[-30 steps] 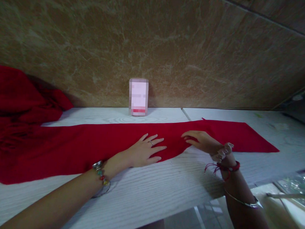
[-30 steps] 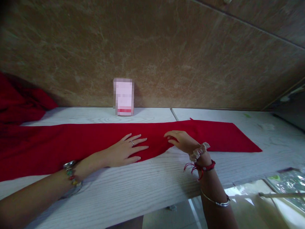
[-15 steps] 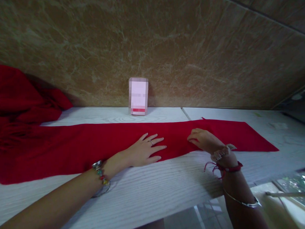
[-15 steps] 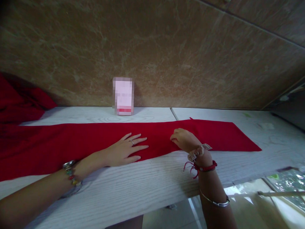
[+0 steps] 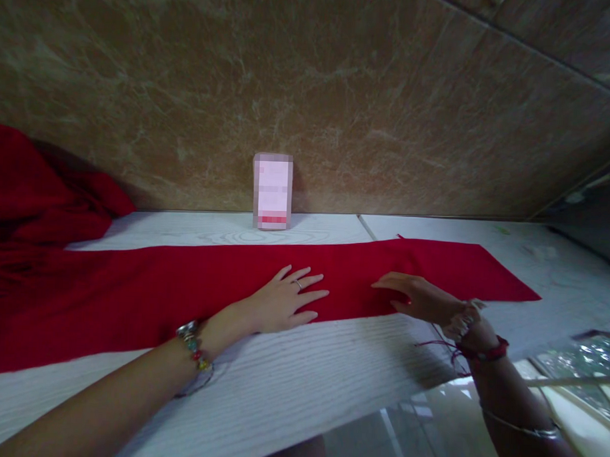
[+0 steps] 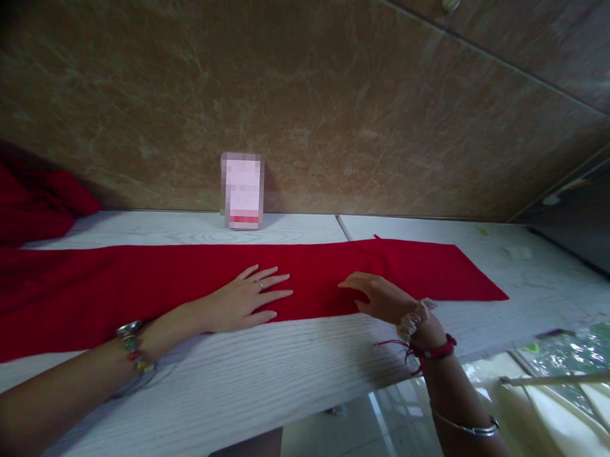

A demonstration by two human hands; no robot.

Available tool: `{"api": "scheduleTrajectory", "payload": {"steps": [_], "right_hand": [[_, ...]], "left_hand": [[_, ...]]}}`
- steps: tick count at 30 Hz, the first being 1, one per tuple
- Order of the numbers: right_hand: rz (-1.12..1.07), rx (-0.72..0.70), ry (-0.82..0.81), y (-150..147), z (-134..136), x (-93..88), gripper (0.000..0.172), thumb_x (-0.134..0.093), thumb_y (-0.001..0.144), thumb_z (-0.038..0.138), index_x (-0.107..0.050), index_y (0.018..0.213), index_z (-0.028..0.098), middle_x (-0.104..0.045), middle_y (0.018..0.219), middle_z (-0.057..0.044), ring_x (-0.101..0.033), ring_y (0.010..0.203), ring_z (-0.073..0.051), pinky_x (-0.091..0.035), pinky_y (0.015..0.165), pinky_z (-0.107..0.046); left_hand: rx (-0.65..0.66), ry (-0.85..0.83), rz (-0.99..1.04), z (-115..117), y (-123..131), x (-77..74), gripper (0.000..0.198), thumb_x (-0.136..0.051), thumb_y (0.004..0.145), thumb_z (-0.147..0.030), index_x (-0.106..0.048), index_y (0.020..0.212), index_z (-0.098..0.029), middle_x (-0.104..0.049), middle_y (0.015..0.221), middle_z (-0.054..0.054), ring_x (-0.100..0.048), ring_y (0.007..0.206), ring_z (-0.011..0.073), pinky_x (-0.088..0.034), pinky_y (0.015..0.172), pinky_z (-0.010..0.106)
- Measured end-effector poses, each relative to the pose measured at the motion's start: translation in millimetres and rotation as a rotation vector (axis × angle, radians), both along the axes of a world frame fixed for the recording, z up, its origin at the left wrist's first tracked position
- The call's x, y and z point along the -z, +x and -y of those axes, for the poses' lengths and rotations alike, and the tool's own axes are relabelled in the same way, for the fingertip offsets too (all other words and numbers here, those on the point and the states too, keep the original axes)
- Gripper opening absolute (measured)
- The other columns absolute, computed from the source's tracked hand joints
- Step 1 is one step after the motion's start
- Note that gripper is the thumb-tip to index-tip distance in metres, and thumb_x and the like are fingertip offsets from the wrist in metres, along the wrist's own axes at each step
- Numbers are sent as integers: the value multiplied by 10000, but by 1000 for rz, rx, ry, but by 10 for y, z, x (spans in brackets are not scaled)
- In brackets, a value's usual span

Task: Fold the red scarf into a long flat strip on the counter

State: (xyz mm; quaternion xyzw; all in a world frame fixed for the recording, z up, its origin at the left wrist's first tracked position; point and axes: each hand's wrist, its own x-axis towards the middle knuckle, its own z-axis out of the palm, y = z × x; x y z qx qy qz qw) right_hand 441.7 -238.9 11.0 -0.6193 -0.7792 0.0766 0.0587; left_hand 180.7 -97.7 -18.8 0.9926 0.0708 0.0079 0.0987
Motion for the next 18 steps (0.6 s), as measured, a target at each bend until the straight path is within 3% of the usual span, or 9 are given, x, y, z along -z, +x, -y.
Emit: {"api": "scheduleTrajectory", "payload": {"steps": [5, 12, 18], "right_hand": [[138, 36, 94, 85, 59, 116, 566, -385, 607, -17, -565, 1099, 195, -603, 1087, -78, -556, 997, -192, -469, 859, -367], [171, 171, 365, 225, 150, 217, 425, -350, 705, 36, -605, 1011, 184, -620, 1049, -92, -565, 997, -205, -465, 881, -395], [44, 278, 387, 273, 301, 99, 306, -398, 764, 118, -625, 947, 209, -663, 981, -59, -616, 915, -202, -515, 814, -369]], "left_hand": [[0, 9, -17, 2, 0, -14, 448, -295, 874, -454, -358, 1286, -292, -286, 1406, 31, -212, 1286, 246, -117, 1022, 496], [-7, 16, -10, -4, -1, 1, 449, -295, 871, -461, -358, 1286, -302, -295, 1402, 25, -214, 1285, 244, -125, 1024, 487], [-7, 2, -24, -21, 0, 10, 465, -285, 870, -474, -350, 1294, -296, -276, 1409, 35, -195, 1291, 258, -133, 1018, 500]]}}
